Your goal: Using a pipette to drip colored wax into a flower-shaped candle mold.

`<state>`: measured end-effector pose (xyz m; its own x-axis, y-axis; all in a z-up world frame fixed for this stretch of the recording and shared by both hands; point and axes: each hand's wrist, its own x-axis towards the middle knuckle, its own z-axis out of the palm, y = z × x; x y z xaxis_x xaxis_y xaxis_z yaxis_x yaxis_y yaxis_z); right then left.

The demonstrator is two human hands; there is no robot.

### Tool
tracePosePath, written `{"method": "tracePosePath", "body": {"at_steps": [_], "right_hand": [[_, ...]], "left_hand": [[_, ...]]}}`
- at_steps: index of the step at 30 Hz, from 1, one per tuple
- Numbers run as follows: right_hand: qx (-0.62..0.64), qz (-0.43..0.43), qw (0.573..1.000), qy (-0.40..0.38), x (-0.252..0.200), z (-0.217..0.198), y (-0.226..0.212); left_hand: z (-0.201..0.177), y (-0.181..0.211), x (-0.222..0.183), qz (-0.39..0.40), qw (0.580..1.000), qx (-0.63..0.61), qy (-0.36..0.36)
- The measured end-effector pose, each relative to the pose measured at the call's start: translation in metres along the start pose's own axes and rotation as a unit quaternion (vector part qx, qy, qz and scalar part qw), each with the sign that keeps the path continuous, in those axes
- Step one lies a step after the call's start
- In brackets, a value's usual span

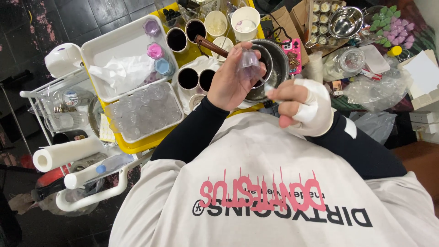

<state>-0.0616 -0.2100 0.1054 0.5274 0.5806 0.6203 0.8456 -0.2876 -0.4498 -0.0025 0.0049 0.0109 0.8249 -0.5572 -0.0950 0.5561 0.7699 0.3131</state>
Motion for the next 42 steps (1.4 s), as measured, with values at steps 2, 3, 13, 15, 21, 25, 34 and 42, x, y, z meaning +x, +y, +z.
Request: {"method": "tracePosePath", "body": {"at_steps": [2,3,13,15,21,25,34,42], "right_hand": [[0.013,0.004,1.0,-0.003,0.002,-0.005,-0.003],[0.028,0.008,1.0,-0.009,0.001,-0.007,-0.006],[-0.009,-0.03,0.999,-0.041,0.013,-0.003,-0.005],[0.011,-0.02,0.999,-0.031,0.011,-0.005,-0.007],[-0.017,-0.011,1.0,-0.013,0.013,-0.001,0.004],[-0.016,-0.033,0.999,-0.036,0.012,0.004,0.005],[-0.032,-0.043,0.998,-0.038,0.005,0.007,0.006],[-0.004,0.164,0.986,-0.014,-0.018,0.025,0.012]], "left_hand": [[0.003,0.002,-0.001,0.0,1.0,0.003,-0.001],[0.004,0.002,-0.004,0.001,1.0,0.002,0.0],[-0.002,0.008,0.001,0.015,0.998,0.054,-0.034],[-0.004,0.012,0.001,0.02,0.993,0.106,-0.035],[-0.003,0.013,0.004,0.006,0.989,0.139,-0.058],[-0.007,0.016,0.01,0.007,0.988,0.145,-0.055],[-0.009,0.034,0.025,0.022,0.962,0.264,-0.068],[-0.01,0.051,0.02,0.077,0.961,0.264,-0.029]]}}
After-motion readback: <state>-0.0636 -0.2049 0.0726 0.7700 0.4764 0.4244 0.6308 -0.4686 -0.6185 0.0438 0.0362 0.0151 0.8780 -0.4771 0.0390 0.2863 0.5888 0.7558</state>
